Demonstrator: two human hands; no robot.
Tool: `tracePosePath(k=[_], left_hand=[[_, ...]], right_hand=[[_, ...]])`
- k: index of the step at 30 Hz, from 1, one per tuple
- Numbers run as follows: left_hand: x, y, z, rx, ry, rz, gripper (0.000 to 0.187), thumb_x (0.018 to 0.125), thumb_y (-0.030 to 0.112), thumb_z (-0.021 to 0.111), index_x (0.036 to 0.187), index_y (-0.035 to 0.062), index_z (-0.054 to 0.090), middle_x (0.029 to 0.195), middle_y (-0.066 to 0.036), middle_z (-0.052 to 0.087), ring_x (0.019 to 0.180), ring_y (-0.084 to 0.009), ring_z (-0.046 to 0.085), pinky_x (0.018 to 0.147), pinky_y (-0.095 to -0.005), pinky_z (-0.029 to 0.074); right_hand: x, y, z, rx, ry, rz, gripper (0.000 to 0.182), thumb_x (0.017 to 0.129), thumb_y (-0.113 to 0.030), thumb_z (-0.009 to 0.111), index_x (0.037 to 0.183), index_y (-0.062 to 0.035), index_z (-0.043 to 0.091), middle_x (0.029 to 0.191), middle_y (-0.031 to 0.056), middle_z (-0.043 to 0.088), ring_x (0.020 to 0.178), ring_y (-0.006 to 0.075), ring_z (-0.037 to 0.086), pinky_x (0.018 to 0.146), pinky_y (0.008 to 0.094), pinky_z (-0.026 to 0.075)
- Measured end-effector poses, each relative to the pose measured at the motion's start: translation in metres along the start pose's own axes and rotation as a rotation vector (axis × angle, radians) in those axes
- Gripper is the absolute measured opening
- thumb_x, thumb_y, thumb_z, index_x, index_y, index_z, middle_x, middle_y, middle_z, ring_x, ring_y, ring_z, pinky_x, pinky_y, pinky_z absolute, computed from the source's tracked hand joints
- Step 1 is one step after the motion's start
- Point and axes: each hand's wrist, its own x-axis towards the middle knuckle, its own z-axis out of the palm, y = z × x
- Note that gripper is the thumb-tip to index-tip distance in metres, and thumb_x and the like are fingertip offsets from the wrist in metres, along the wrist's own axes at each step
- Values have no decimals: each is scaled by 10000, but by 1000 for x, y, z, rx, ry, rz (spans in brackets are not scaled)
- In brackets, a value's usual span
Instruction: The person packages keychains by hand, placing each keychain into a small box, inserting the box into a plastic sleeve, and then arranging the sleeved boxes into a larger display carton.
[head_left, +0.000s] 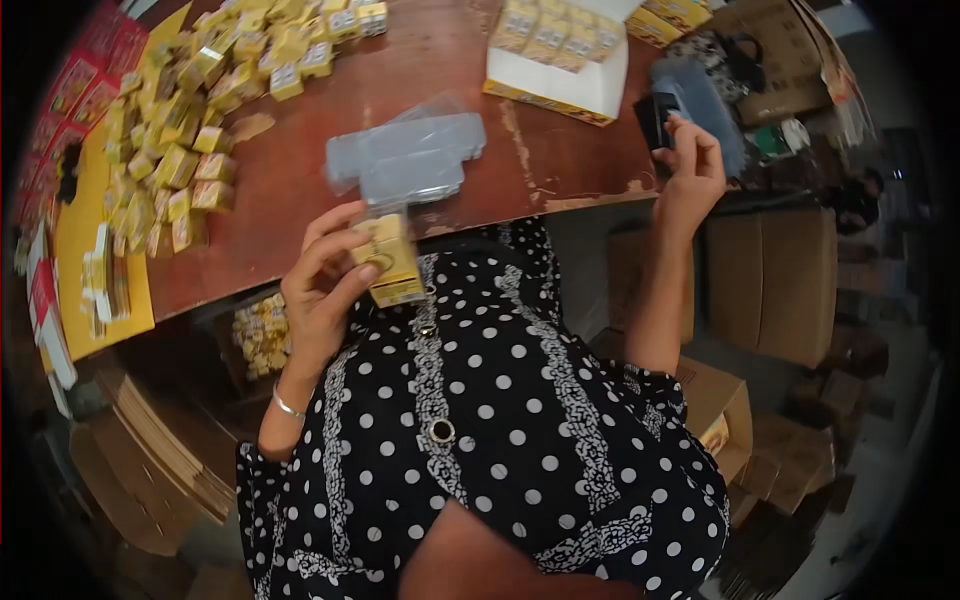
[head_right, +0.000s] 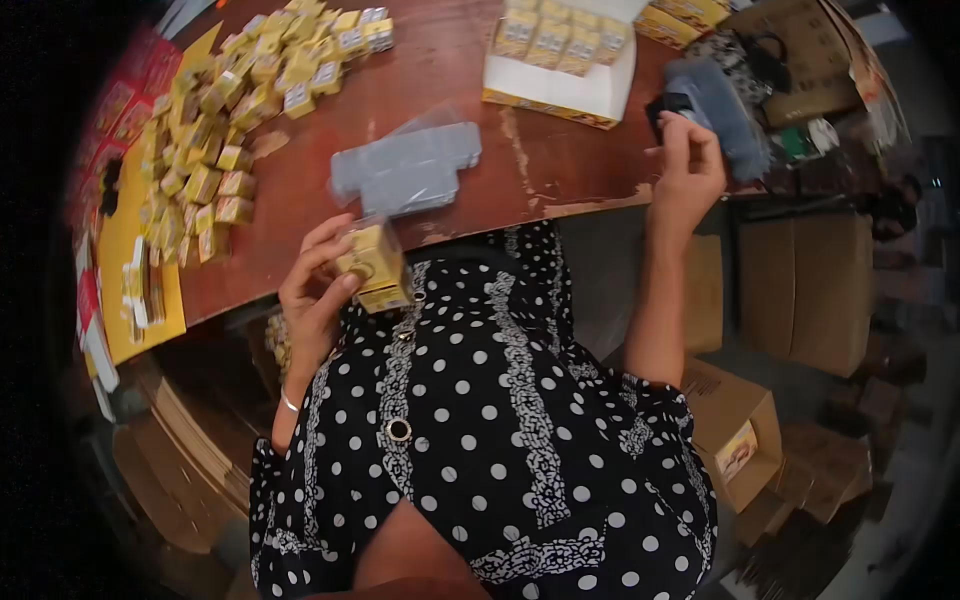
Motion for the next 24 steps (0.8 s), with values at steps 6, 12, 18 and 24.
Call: tracePosePath(k=[6, 12, 18, 24], left_hand=[[18, -9, -2, 35, 24, 25, 285, 891, 13, 735, 1170, 14, 677, 1418, -128, 534, 1036, -117, 574, 842, -247, 472], [23, -10, 8, 47, -17, -51, 284, 898, 16, 732, 1176, 11, 673, 1421, -131, 527, 1046, -129, 589, 843, -248, 484], [26, -8, 11, 8, -21, -80, 301, 907, 24, 725, 1199, -4, 656, 1450, -158, 497, 1195, -221, 596, 955, -317, 513], [24, -10, 9, -18, -30, -97, 312, 910, 34, 726, 1209, -6, 649, 1457, -168, 487, 1232, -244, 585, 1008, -353, 496]], right_hand=[[104, 145, -153, -498, -102, 216, 241, 951, -253, 706, 984, -15, 727, 829, 5, 683, 694, 77, 582, 593, 261, 469], [116, 136, -157, -492, -325, 618, 212, 939, -257, 713, 968, -47, 720, 854, -31, 661, 798, 76, 618, 688, 269, 495], [119, 137, -155, -418, -409, 630, 174, 937, -249, 725, 968, -78, 710, 810, -52, 604, 750, 85, 606, 668, 259, 512], [91, 135, -161, 85, -197, 582, 193, 957, -187, 699, 981, 4, 682, 890, 15, 623, 881, 107, 636, 814, 345, 628]])
